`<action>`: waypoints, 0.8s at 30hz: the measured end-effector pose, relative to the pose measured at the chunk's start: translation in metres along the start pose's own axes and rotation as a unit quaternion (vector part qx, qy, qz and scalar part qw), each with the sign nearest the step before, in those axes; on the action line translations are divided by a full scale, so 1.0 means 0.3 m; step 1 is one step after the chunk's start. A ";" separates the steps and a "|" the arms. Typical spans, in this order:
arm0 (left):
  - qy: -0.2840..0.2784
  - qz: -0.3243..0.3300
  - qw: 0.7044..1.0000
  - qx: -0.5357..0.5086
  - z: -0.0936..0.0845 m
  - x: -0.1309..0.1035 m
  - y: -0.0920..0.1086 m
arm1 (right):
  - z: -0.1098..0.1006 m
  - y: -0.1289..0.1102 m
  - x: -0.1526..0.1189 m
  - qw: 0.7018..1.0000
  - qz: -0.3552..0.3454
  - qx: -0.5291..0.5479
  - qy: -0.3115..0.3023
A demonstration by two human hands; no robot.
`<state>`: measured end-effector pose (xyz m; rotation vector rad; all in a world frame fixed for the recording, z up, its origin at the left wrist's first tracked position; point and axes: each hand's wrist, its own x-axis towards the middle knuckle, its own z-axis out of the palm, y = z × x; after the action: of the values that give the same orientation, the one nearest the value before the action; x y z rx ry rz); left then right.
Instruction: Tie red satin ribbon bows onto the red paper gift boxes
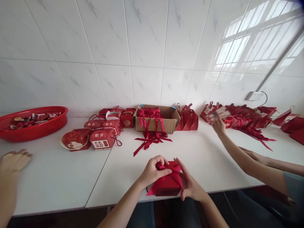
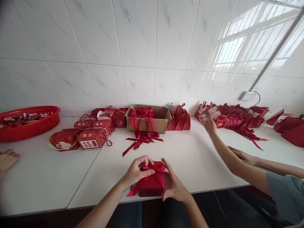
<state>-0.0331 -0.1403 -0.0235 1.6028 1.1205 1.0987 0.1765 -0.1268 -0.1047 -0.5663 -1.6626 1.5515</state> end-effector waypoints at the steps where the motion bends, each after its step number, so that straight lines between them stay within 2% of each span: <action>1: 0.011 0.006 1.000 0.000 0.001 -0.006 0.001 | 0.005 0.000 -0.004 1.000 0.013 0.007 -0.023; 4: 0.073 0.001 0.997 0.025 -0.021 -0.028 -0.035 | 0.023 -0.012 -0.001 0.999 0.027 0.006 -0.035; 7: 0.118 -0.013 0.982 0.147 -0.082 -0.063 -0.137 | 0.031 -0.017 0.005 1.000 0.005 -0.017 -0.007; 8: 0.124 -0.014 0.965 0.233 -0.105 -0.077 -0.177 | 0.033 -0.014 0.006 0.999 -0.003 -0.034 0.008; 10: 0.124 -0.030 0.906 0.404 -0.140 -0.105 -0.248 | 0.037 -0.003 0.006 0.996 -0.014 -0.079 0.040; 12: 0.100 -0.042 0.859 0.501 -0.157 -0.128 -0.289 | 0.044 0.013 0.008 0.990 -0.010 -0.122 0.073; 15: 0.067 -0.058 0.823 0.561 -0.155 -0.141 -0.293 | 0.057 0.033 0.016 0.976 0.022 -0.171 0.134; 18: 0.052 -0.072 0.807 0.584 -0.148 -0.134 -0.269 | 0.068 0.036 0.025 0.958 0.041 -0.229 0.170; 24: 0.042 -0.092 0.797 0.595 -0.149 -0.127 -0.249 | 0.076 0.002 0.030 0.940 0.021 -0.308 0.144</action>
<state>-0.0984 -0.1535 -0.0913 2.2582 2.2171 0.2268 0.1533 -0.1341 -0.1022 -1.1010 -1.8970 0.8910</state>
